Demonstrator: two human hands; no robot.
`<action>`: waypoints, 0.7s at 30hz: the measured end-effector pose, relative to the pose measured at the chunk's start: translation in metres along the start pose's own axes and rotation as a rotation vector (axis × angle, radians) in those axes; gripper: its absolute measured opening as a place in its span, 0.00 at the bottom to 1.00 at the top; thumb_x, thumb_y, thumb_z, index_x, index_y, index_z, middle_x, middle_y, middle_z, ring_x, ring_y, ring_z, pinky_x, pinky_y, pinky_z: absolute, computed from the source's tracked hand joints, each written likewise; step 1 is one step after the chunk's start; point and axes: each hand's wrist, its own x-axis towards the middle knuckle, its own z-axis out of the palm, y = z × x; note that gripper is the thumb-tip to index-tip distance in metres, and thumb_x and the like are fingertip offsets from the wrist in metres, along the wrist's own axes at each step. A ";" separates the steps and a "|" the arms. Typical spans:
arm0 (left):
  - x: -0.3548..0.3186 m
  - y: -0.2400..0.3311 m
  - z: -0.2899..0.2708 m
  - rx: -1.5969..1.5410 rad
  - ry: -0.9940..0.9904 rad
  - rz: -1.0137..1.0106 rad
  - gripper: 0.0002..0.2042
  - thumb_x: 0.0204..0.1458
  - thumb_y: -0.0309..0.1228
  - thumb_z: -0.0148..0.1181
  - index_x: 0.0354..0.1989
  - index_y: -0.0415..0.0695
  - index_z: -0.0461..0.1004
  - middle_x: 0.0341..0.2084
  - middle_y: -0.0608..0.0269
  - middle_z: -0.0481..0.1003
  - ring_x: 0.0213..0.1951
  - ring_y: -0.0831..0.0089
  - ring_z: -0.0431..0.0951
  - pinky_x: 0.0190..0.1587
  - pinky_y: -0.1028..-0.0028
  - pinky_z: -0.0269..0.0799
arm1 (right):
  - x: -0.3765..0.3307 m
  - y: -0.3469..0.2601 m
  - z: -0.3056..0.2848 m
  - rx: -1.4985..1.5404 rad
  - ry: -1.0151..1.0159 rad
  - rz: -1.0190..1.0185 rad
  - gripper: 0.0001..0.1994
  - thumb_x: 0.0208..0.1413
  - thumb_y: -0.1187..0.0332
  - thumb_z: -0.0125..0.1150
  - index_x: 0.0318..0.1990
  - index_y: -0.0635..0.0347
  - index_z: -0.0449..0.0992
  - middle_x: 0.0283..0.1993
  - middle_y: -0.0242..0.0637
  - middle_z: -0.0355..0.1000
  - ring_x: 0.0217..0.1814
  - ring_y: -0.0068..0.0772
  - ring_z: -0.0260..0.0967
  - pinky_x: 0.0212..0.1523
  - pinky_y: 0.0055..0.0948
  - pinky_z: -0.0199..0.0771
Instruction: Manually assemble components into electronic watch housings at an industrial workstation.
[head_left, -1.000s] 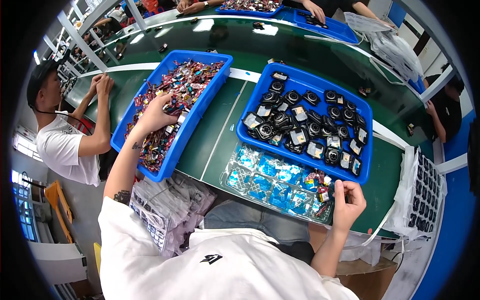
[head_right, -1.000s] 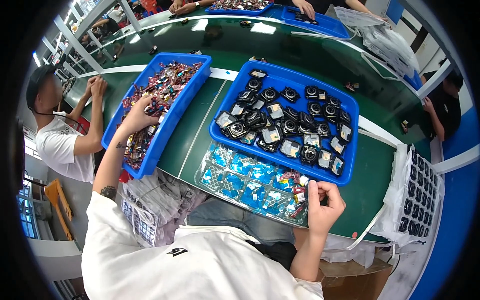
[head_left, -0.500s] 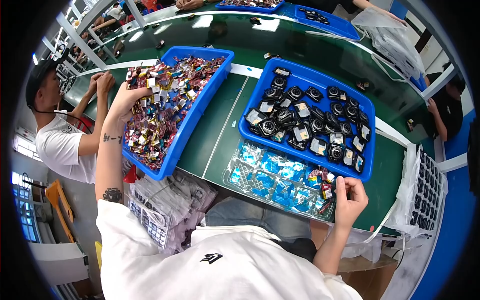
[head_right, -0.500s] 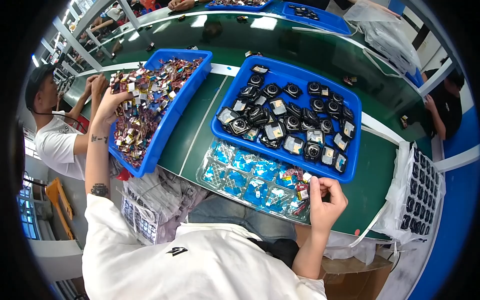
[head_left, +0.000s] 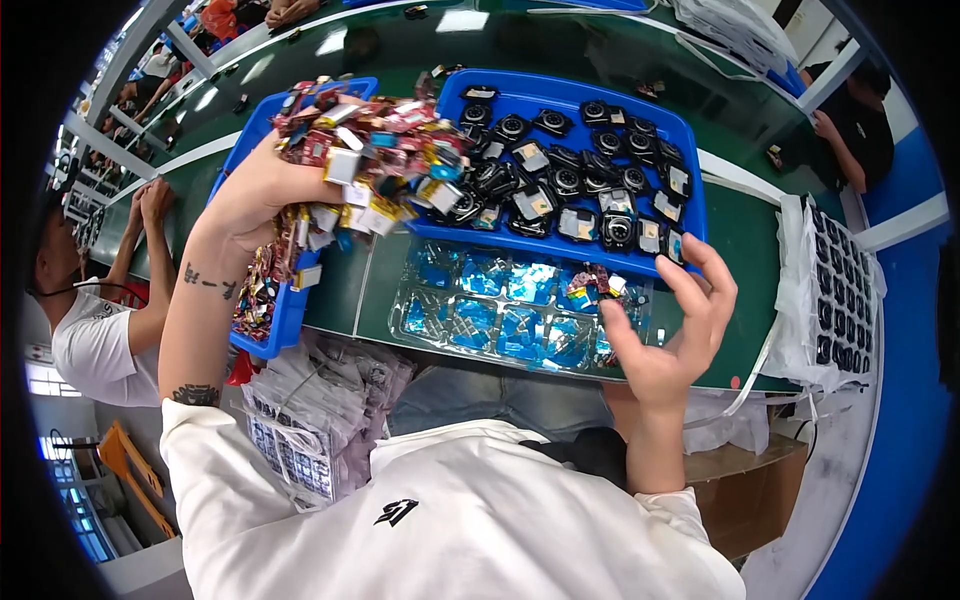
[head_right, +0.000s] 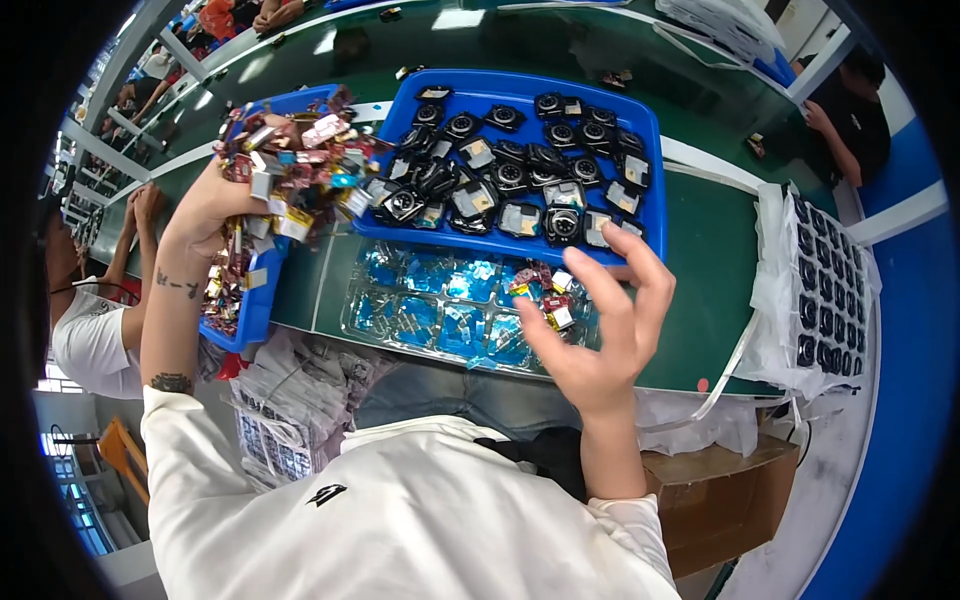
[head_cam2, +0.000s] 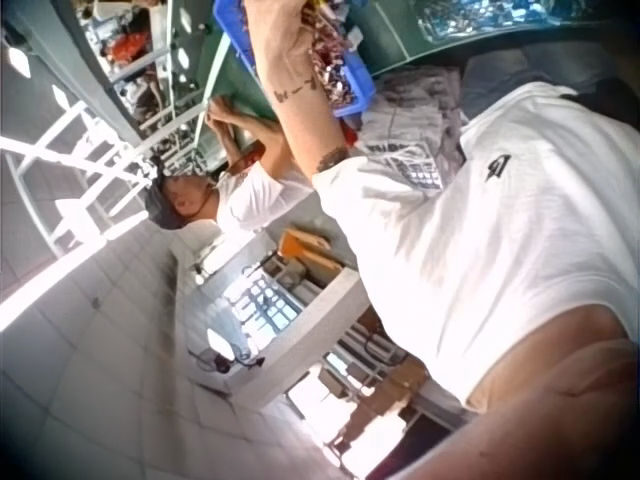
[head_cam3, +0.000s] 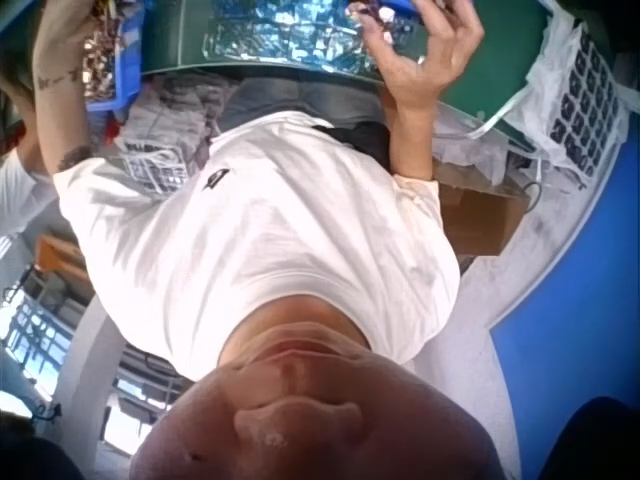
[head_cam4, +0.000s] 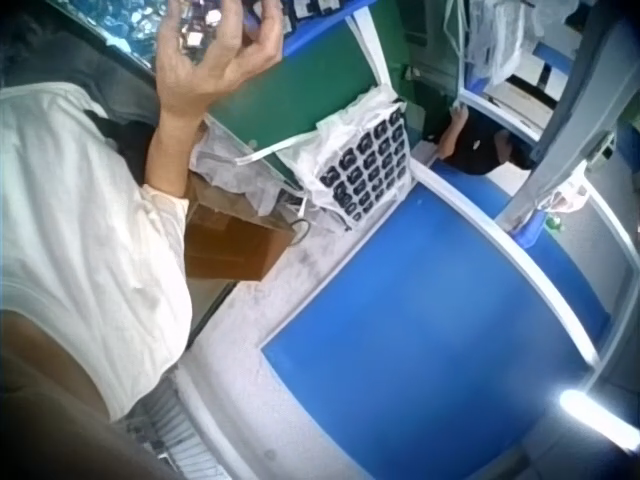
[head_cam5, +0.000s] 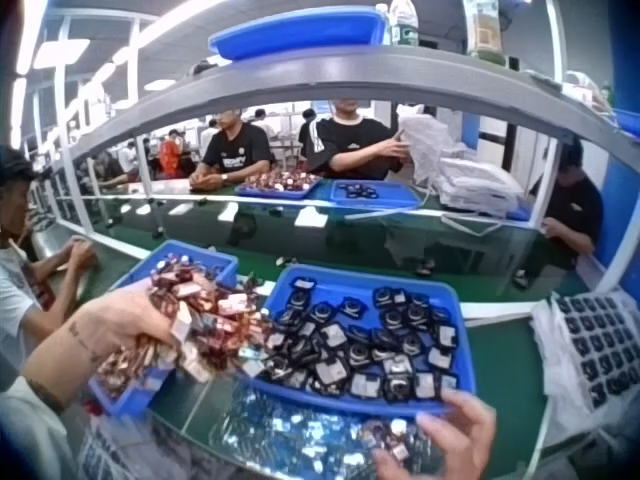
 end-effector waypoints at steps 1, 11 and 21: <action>0.007 0.001 0.018 -0.016 -0.094 0.029 0.34 0.31 0.19 0.67 0.55 0.38 0.66 0.45 0.61 0.74 0.48 0.73 0.74 0.52 0.72 0.71 | 0.001 -0.007 -0.001 -0.009 -0.002 -0.041 0.26 0.33 0.64 0.77 0.46 0.50 0.76 0.58 0.46 0.61 0.57 0.44 0.60 0.51 0.39 0.65; 0.053 -0.017 0.153 0.226 -0.869 -0.020 0.20 0.39 0.21 0.63 0.45 0.40 0.72 0.33 0.63 0.76 0.35 0.80 0.74 0.38 0.76 0.72 | -0.027 -0.009 0.022 -0.243 -0.070 -0.284 0.22 0.42 0.61 0.70 0.46 0.21 0.75 0.63 0.28 0.59 0.64 0.51 0.54 0.57 0.46 0.59; 0.040 -0.036 0.152 0.656 -0.571 0.522 0.22 0.38 0.23 0.67 0.46 0.37 0.73 0.45 0.55 0.70 0.44 0.62 0.75 0.45 0.70 0.73 | -0.036 -0.001 0.021 -0.206 -0.214 -0.263 0.19 0.44 0.65 0.69 0.45 0.27 0.75 0.61 0.30 0.59 0.63 0.46 0.56 0.52 0.38 0.68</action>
